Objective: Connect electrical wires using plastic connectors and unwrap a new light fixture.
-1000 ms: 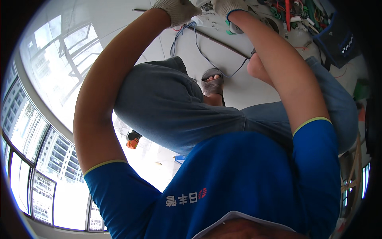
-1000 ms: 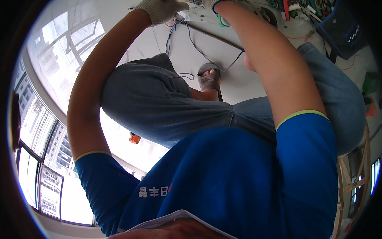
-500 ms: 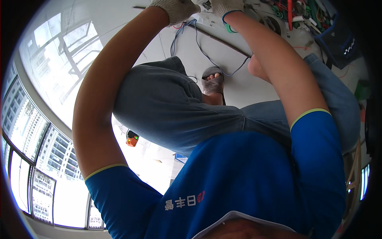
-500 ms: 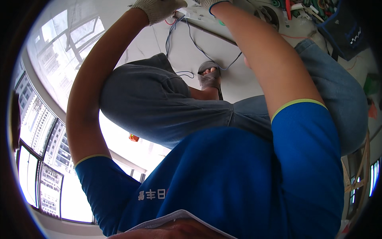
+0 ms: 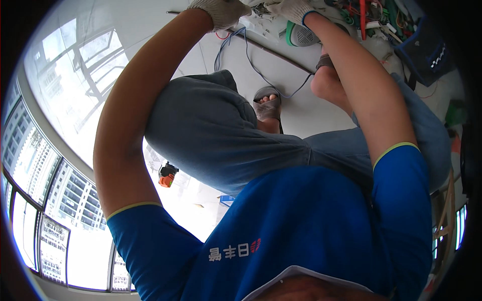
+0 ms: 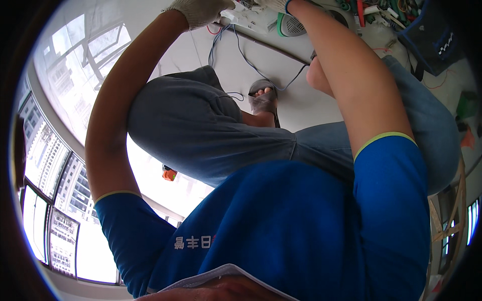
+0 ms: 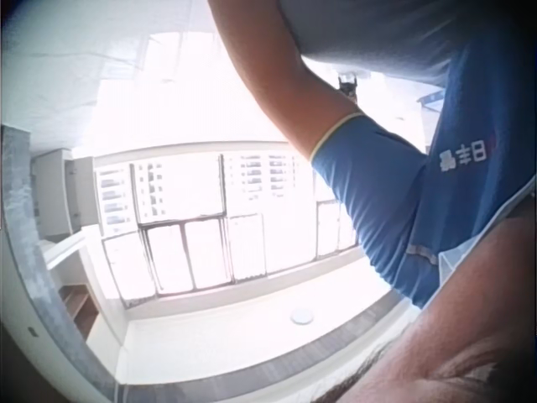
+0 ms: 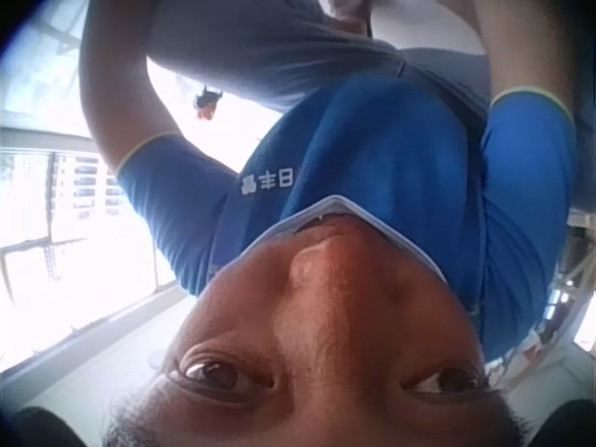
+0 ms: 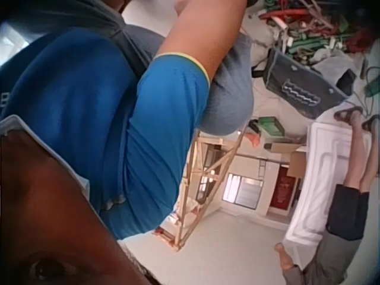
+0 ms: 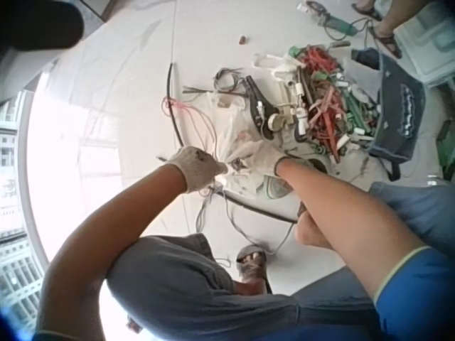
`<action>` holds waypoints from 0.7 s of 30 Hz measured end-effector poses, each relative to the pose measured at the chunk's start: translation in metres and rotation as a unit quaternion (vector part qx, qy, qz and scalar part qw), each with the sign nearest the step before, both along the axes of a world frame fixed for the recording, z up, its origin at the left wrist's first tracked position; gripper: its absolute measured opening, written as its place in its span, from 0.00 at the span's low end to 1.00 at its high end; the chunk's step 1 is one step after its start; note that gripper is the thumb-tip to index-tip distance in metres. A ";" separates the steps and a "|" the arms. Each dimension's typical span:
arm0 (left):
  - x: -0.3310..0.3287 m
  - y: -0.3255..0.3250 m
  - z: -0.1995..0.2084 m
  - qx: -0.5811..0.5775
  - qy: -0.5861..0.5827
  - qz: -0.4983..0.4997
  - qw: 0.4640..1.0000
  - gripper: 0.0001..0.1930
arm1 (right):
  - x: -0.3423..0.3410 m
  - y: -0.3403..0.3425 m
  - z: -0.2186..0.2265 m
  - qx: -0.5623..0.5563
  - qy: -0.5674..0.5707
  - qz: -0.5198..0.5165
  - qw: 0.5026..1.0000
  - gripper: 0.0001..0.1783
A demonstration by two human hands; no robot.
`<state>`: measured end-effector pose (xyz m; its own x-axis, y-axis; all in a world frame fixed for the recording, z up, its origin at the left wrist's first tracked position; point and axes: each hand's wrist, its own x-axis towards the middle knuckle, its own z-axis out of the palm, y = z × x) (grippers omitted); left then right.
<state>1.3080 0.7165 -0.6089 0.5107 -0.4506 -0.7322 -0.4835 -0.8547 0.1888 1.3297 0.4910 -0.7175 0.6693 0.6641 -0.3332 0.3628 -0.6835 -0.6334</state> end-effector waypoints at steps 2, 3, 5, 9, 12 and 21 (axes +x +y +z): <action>0.001 -0.004 0.000 0.009 -0.019 -0.053 0.998 0.21 | 0.000 -0.008 0.003 -0.003 0.010 -0.008 1.000 0.17; 0.002 -0.009 0.005 -0.011 -0.026 -0.066 0.997 0.20 | 0.001 -0.015 -0.005 -0.007 0.010 -0.015 1.000 0.17; 0.003 -0.015 0.001 -0.031 -0.031 -0.081 0.996 0.19 | 0.004 -0.020 -0.022 -0.113 -0.046 -0.002 0.992 0.17; 0.005 -0.009 -0.004 -0.015 0.025 -0.011 1.000 0.20 | 0.006 -0.011 -0.001 -0.010 0.047 -0.054 0.997 0.16; 0.005 -0.018 0.026 -0.001 -0.005 -0.088 0.996 0.20 | 0.005 -0.008 0.010 -0.093 0.043 -0.071 0.992 0.16; 0.008 -0.025 0.015 0.021 0.053 -0.014 0.998 0.21 | 0.016 -0.011 0.019 -0.041 0.188 -0.098 0.976 0.15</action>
